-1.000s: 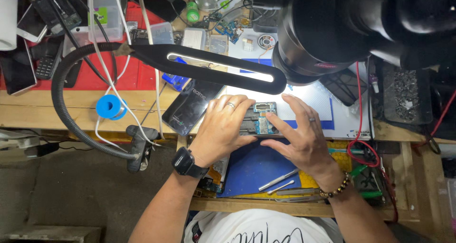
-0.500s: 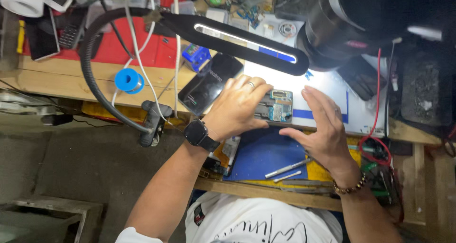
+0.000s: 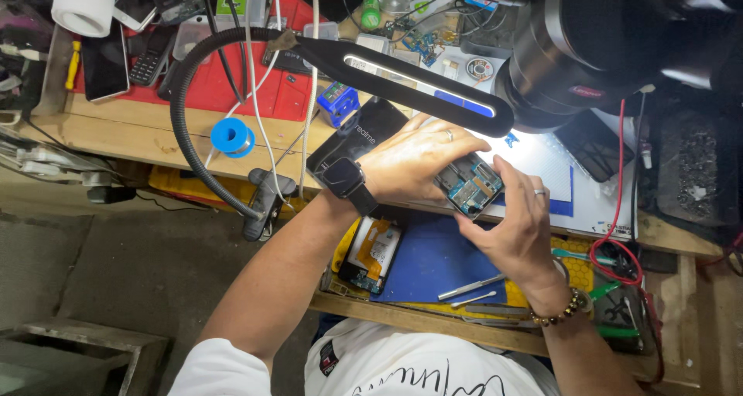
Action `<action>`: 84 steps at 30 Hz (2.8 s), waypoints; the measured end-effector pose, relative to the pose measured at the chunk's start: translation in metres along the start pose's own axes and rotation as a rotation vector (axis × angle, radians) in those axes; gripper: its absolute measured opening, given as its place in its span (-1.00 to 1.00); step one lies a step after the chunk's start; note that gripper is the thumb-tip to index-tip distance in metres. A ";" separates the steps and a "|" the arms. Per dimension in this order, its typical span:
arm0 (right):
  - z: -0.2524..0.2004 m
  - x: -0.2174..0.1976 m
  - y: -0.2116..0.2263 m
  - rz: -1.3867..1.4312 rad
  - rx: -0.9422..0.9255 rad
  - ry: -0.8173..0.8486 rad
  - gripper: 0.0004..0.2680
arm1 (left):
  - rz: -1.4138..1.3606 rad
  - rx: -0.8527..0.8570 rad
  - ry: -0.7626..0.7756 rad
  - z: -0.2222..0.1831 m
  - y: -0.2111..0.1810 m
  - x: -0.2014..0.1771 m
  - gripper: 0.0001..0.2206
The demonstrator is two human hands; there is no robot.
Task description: The person assembles a mobile phone by placing a circuit board onto the chassis, connecting internal cables with a tool, and using a heat gun on the components.
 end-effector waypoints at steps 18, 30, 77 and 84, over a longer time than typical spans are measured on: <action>-0.008 0.015 0.026 -0.150 0.194 -0.164 -0.27 | 0.113 -0.380 -0.407 -0.081 -0.043 0.016 -0.32; -0.025 0.010 0.016 -0.055 -0.008 -0.167 -0.47 | 0.105 -0.380 -0.511 -0.080 -0.036 0.019 -0.47; -0.169 0.050 0.040 1.165 -0.140 0.903 -0.83 | -0.075 0.333 -0.149 -0.088 -0.170 0.019 -0.85; -0.153 0.049 0.047 1.332 -0.052 0.986 -0.83 | -0.098 0.287 -0.006 -0.093 -0.157 0.045 -0.81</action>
Point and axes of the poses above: each hand's wrist, its own z-axis towards the middle knuckle, its own x-axis out of the palm, y = z × x, the point moved 6 cm from there along z, towards the middle knuckle, and after that the axes turned 8 degrees about -x, right-handed, at the moved point
